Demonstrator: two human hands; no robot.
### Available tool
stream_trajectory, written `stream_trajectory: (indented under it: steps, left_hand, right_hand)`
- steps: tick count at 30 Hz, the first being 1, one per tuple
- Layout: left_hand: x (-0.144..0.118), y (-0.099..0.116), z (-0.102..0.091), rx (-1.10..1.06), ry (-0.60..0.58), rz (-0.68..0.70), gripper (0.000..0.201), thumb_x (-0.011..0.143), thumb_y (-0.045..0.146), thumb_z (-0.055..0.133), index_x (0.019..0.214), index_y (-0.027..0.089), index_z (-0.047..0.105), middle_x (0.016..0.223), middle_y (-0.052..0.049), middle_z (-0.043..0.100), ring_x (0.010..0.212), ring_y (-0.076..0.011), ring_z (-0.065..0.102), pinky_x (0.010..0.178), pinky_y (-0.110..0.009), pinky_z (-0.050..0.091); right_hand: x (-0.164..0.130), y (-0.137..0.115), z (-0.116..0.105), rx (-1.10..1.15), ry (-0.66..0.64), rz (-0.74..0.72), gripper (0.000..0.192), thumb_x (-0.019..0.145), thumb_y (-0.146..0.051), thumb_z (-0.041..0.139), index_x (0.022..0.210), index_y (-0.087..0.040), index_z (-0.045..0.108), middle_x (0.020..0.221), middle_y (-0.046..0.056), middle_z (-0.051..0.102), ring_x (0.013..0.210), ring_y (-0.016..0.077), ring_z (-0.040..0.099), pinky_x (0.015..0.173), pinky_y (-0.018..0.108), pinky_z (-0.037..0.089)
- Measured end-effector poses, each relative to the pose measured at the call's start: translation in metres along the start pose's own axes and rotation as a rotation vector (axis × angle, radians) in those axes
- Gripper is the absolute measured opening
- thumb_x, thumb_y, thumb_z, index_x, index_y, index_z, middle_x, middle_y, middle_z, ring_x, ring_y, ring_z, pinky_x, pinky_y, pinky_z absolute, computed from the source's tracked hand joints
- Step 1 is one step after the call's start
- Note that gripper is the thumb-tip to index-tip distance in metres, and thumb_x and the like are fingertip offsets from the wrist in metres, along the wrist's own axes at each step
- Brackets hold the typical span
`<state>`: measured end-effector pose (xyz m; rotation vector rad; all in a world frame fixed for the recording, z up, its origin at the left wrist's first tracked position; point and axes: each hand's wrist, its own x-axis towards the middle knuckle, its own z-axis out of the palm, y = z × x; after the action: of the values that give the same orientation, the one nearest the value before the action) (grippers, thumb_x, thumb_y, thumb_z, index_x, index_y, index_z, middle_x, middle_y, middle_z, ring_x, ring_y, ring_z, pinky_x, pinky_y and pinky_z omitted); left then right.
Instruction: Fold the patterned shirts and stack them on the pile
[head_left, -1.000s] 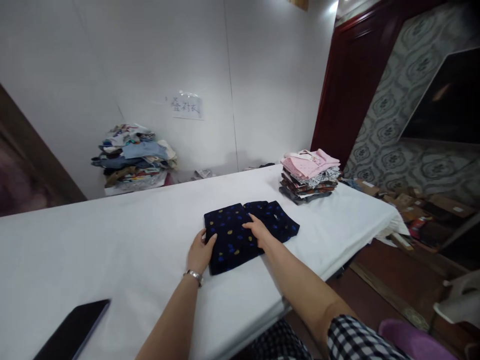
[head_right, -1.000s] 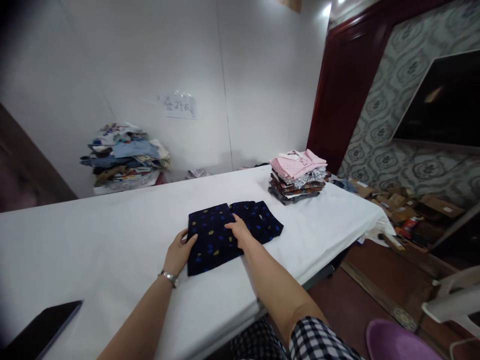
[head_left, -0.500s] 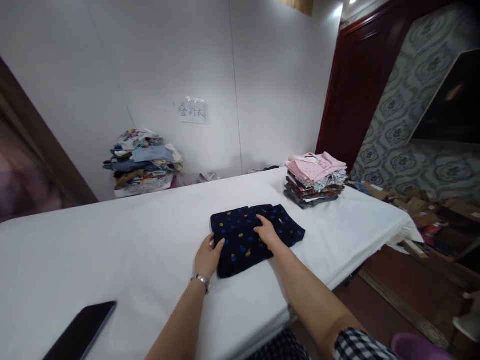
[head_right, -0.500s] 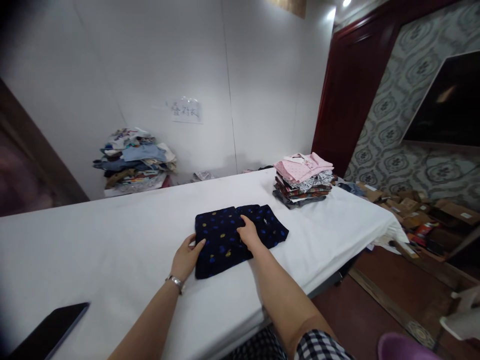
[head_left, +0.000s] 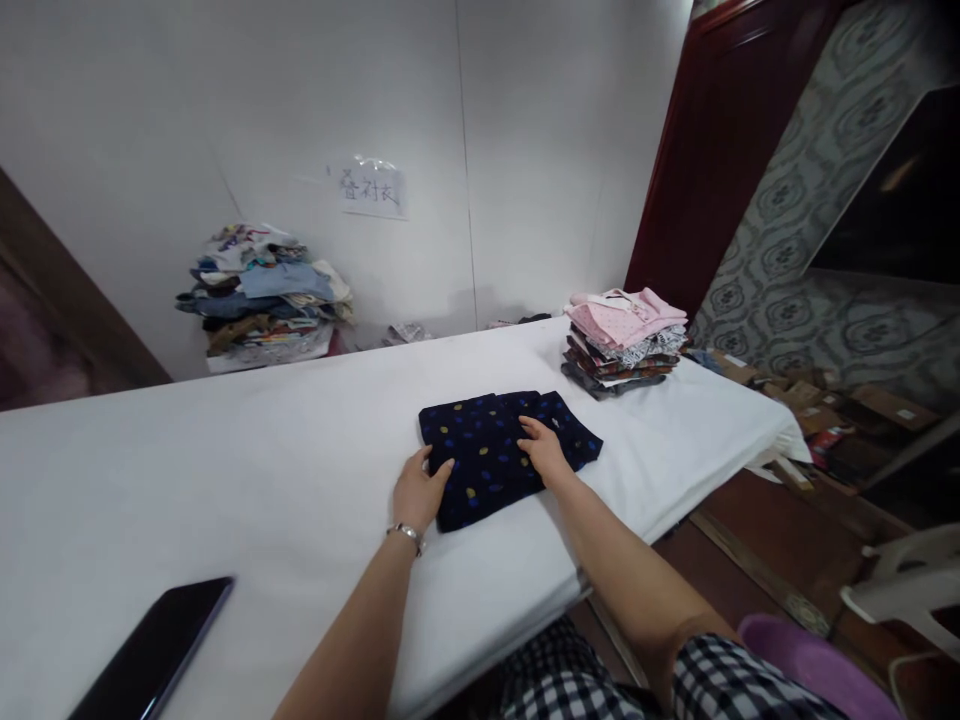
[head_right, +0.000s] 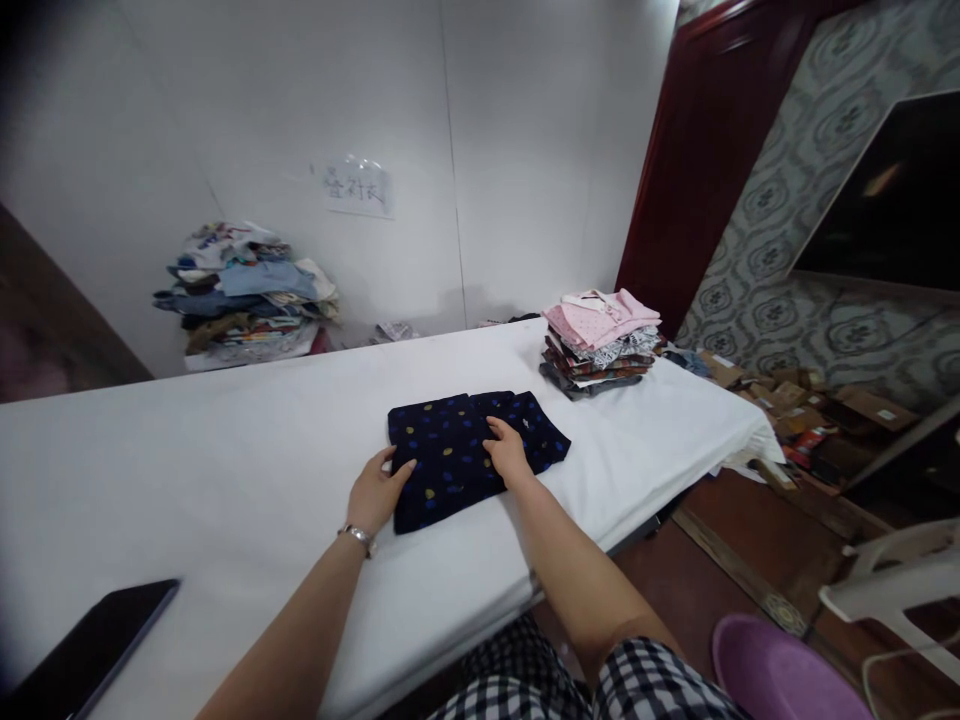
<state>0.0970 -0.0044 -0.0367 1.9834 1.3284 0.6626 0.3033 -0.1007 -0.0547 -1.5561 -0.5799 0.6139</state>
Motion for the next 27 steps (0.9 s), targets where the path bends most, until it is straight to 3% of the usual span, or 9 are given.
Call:
stream_trajectory:
  steps: [5, 8, 11, 14, 17, 19, 22, 27]
  left_hand:
    - [-0.002, 0.001, 0.002, 0.093, 0.013, 0.08, 0.055, 0.084, 0.044, 0.057, 0.128, 0.012, 0.055, 0.123, -0.014, 0.061, 0.096, -0.0246, 0.063, 0.093, -0.037, 0.048]
    - [-0.001, -0.002, 0.005, 0.135, 0.007, 0.099, 0.054, 0.085, 0.044, 0.055, 0.129, 0.013, 0.054, 0.124, -0.014, 0.059, 0.095, -0.0245, 0.063, 0.092, -0.038, 0.048]
    - [0.004, -0.004, 0.003, 0.169, -0.019, 0.121, 0.054, 0.085, 0.043, 0.055, 0.129, 0.013, 0.053, 0.126, -0.015, 0.058, 0.105, -0.026, 0.061, 0.094, -0.038, 0.047]
    - [0.016, -0.004, -0.006, 0.205, -0.07, 0.136, 0.05, 0.083, 0.048, 0.058, 0.12, 0.014, 0.059, 0.121, -0.014, 0.062, 0.105, -0.0271, 0.061, 0.092, -0.039, 0.048]
    - [0.038, 0.0, -0.017, 0.259, -0.037, 0.23, 0.044, 0.083, 0.05, 0.055, 0.109, 0.016, 0.065, 0.115, -0.013, 0.065, 0.106, -0.0285, 0.061, 0.093, -0.041, 0.048]
    - [0.056, 0.007, -0.019, 0.309, -0.006, 0.329, 0.042, 0.085, 0.047, 0.053, 0.111, 0.016, 0.065, 0.122, -0.014, 0.063, 0.116, -0.0295, 0.057, 0.1, -0.041, 0.044]
    - [0.084, 0.021, -0.009, 0.413, -0.068, 0.414, 0.047, 0.087, 0.046, 0.05, 0.122, 0.016, 0.06, 0.139, -0.015, 0.054, 0.131, -0.0291, 0.047, 0.109, -0.041, 0.036]
    - [0.121, 0.048, 0.024, 0.541, -0.273, 0.405, 0.055, 0.088, 0.052, 0.045, 0.133, 0.021, 0.052, 0.147, -0.013, 0.048, 0.137, -0.0298, 0.041, 0.114, -0.049, 0.025]
  right_hand:
    - [0.001, 0.001, 0.002, -0.018, 0.038, -0.004, 0.049, 0.064, -0.004, 0.053, 0.106, -0.021, 0.07, 0.111, 0.006, 0.072, 0.105, 0.0257, 0.067, 0.091, 0.041, 0.054]
    - [-0.003, -0.001, -0.002, -0.044, 0.054, -0.029, 0.042, 0.064, -0.005, 0.056, 0.099, -0.021, 0.072, 0.107, 0.006, 0.073, 0.102, 0.0243, 0.067, 0.096, 0.041, 0.051]
    - [-0.017, -0.005, -0.019, -0.072, 0.073, -0.069, 0.036, 0.065, -0.011, 0.061, 0.098, -0.021, 0.072, 0.11, 0.006, 0.072, 0.097, 0.022, 0.067, 0.099, 0.042, 0.049]
    - [-0.045, -0.008, -0.043, 0.0, 0.119, -0.066, 0.035, 0.066, -0.019, 0.066, 0.101, -0.021, 0.069, 0.11, 0.006, 0.07, 0.093, 0.0216, 0.066, 0.09, 0.042, 0.053]
    - [-0.077, -0.014, -0.063, 0.233, 0.117, 0.161, 0.045, 0.066, -0.025, 0.074, 0.109, -0.022, 0.062, 0.116, 0.009, 0.067, 0.092, 0.0249, 0.068, 0.071, 0.041, 0.059]
    - [-0.096, -0.02, -0.069, 0.396, 0.104, 0.356, 0.049, 0.064, -0.026, 0.079, 0.109, -0.022, 0.059, 0.121, 0.009, 0.064, 0.094, 0.0268, 0.068, 0.066, 0.041, 0.059]
    - [-0.113, -0.027, -0.07, 0.58, 0.086, 0.501, 0.041, 0.064, -0.023, 0.082, 0.099, -0.02, 0.06, 0.117, 0.008, 0.065, 0.098, 0.0272, 0.068, 0.072, 0.042, 0.06]
    - [-0.123, -0.028, -0.068, 0.696, 0.017, 0.608, 0.022, 0.069, -0.024, 0.08, 0.083, -0.015, 0.065, 0.104, 0.011, 0.071, 0.096, 0.0252, 0.069, 0.081, 0.038, 0.059]
